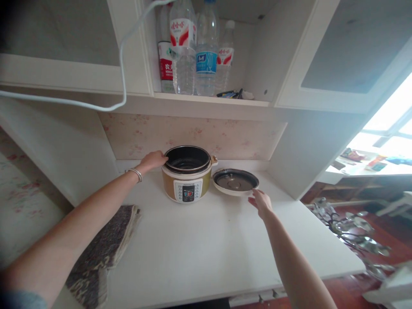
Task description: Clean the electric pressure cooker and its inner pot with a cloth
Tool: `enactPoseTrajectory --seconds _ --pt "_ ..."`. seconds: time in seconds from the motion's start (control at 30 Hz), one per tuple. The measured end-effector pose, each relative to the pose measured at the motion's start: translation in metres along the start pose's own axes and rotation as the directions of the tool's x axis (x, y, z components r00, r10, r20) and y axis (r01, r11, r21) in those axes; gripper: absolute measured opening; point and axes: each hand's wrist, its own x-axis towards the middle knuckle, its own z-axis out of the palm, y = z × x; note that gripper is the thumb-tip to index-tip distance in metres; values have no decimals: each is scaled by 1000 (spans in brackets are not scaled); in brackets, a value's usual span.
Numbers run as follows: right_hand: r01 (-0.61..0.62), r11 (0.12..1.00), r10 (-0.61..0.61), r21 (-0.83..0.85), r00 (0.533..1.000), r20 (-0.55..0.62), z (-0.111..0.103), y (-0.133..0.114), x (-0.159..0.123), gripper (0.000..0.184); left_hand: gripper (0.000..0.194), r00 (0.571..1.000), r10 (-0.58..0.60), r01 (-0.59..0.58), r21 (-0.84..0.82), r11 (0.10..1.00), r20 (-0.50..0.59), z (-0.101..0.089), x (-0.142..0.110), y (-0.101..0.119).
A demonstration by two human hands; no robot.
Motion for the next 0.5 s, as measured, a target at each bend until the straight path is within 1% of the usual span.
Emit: enactPoseTrajectory --seconds 0.07,0.17,0.27,0.37,0.5 --pt "-23 999 21 41 999 42 7 0 -4 18 49 1000 -15 15 18 1000 15 0 1 0" --pt "-16 996 11 90 998 64 17 -1 -8 12 52 999 -21 20 34 999 46 0 4 0" --pt "1 996 -9 88 997 83 25 -4 -9 11 54 998 -21 19 33 999 58 0 5 1" --pt "13 1000 -14 18 997 81 31 -8 -7 15 55 998 -31 30 18 999 62 1 7 1" --pt "6 985 1 -173 999 41 27 -22 -4 18 52 997 -11 17 -81 997 80 4 8 -2"
